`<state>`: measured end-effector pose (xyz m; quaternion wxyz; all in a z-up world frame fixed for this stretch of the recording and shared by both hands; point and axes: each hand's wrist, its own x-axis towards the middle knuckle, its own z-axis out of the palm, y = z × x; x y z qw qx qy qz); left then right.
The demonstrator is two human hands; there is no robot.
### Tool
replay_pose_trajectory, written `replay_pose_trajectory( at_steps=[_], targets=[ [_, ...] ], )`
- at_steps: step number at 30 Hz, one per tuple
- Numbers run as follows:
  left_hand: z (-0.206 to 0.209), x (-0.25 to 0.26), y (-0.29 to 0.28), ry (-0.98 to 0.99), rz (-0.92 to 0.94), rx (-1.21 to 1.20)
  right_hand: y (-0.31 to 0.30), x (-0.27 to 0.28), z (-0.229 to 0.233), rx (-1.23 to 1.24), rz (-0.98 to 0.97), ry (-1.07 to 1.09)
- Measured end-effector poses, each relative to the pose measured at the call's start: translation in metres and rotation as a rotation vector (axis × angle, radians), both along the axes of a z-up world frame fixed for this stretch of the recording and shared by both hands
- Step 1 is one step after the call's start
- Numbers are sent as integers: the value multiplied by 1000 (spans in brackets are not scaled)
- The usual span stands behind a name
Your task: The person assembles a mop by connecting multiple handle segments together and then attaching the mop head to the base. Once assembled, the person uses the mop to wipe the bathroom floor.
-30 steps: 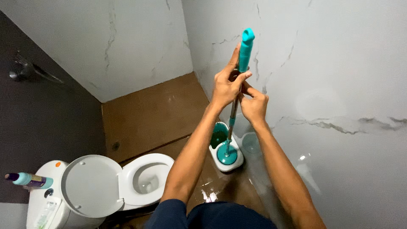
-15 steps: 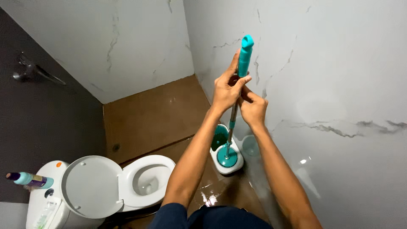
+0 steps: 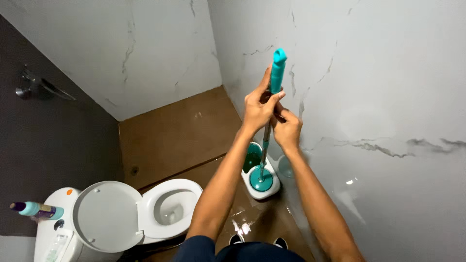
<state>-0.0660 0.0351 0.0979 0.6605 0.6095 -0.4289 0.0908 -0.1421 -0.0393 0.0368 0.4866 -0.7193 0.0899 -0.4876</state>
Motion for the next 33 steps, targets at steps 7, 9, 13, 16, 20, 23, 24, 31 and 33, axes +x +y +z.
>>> replay_pose_trajectory(
  at_steps=[7,9,13,16,20,23,24,31,33],
  targets=[
    [-11,5,-7,-3,-17,19,-8,6,-16,3,-51,117],
    [-11,6,-6,-7,6,1,-7,8,-17,-79,-63,23],
    [-11,8,-9,-28,15,-2,-10,13,-18,-162,-88,11],
    [-9,15,-11,-92,93,-9,-10,20,-16,-181,-66,5],
    [-14,18,-8,-127,94,-27,-10,25,-20,-190,-35,-2],
    [-14,21,-3,-89,90,-18,-8,29,-23,-206,-44,5],
    [-16,22,-1,-50,73,-2,-6,31,-24,-208,-51,7],
    [-26,34,-3,-143,110,-47,-2,42,-38,-156,-40,8],
    [-30,34,-2,-96,144,-33,-2,45,-41,-143,-63,43]
  ],
)
